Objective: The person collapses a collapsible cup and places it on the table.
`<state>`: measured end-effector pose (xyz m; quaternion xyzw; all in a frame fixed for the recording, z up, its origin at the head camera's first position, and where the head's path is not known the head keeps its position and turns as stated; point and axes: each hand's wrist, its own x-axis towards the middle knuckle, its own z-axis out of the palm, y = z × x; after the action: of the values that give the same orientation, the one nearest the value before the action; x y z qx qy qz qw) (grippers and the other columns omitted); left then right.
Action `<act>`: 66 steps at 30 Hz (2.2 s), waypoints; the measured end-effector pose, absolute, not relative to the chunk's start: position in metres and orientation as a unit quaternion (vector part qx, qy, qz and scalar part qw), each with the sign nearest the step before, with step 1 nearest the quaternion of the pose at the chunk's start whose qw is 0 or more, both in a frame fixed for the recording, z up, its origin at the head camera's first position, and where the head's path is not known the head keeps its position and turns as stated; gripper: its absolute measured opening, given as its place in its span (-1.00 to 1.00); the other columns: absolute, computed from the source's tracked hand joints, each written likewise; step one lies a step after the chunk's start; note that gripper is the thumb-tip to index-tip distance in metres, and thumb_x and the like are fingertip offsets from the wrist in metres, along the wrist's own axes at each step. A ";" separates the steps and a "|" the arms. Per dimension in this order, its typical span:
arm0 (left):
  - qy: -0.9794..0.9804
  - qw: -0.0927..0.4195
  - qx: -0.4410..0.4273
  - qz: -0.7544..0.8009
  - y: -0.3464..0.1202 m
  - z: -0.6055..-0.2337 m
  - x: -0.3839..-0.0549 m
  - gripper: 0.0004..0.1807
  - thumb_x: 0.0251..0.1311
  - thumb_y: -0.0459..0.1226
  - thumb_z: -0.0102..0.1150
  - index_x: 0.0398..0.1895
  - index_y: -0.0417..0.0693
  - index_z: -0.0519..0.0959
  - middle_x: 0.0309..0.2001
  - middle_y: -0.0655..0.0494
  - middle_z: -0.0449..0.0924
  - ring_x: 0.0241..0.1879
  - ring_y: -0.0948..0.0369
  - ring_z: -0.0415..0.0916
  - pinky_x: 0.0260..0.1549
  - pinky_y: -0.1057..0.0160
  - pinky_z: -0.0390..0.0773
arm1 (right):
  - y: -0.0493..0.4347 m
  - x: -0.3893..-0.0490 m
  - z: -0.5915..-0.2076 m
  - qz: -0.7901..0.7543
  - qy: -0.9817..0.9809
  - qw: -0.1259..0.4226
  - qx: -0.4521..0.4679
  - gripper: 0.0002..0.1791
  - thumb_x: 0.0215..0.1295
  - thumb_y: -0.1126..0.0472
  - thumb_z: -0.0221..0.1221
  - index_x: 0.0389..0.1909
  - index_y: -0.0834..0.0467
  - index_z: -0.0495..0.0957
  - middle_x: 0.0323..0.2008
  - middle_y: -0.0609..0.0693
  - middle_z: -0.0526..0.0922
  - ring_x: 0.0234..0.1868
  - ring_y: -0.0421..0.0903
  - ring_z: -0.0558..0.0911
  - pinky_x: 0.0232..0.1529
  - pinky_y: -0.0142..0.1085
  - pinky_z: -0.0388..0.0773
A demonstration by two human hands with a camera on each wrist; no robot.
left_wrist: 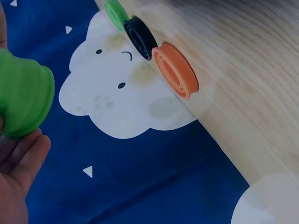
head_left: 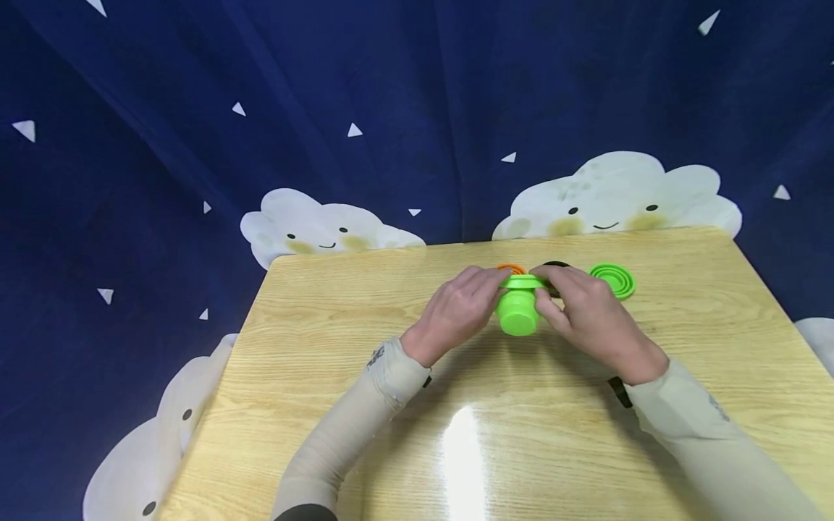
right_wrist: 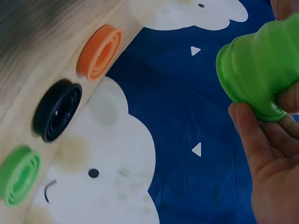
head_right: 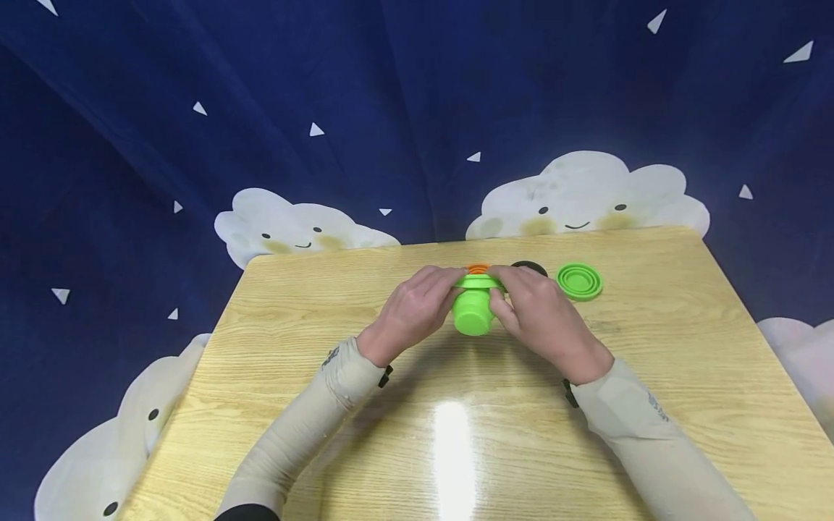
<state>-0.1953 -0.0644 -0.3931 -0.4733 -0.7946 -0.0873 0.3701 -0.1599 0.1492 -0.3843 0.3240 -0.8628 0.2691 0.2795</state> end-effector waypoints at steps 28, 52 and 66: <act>-0.670 0.094 -0.341 -0.653 -0.051 -0.389 -0.155 -0.81 0.01 -0.51 0.24 -0.26 -0.36 0.55 -0.13 -0.17 0.55 -0.24 0.08 0.54 -0.31 0.07 0.60 | 0.141 -0.161 -0.395 0.428 -0.862 0.241 0.125 -0.56 -0.10 0.60 0.04 -0.15 0.26 0.57 -0.39 0.11 0.66 -0.44 -0.08 0.62 -0.43 -0.27 0.53; -0.674 0.141 -0.180 -0.702 -0.039 -0.399 -0.161 -0.93 -0.01 -0.47 0.27 -0.46 -0.33 0.57 -0.45 -0.16 0.59 -0.50 -0.03 0.54 -0.49 0.06 0.60 | 0.132 -0.153 -0.386 0.505 -0.817 0.221 0.169 -0.86 0.25 0.27 0.13 -0.19 0.18 0.47 -0.35 -0.03 0.62 -0.41 -0.20 0.56 -0.47 -0.50 0.49; -0.586 0.160 -0.141 -0.782 -0.024 -0.392 -0.160 -0.84 0.02 -0.49 0.25 -0.39 -0.47 0.49 -0.40 -0.23 0.55 -0.46 -0.08 0.55 -0.41 -0.05 0.59 | 0.119 -0.137 -0.363 0.568 -0.754 0.270 0.190 -0.80 -0.11 0.59 0.28 -0.38 0.42 0.58 -0.05 0.24 0.56 -0.31 0.00 0.64 -0.38 -0.42 0.58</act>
<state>-0.1595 -0.0237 -0.3920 -0.1411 -0.5856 -0.7821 0.1596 -0.1366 0.1191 -0.3632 0.1899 -0.7539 0.5680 0.2701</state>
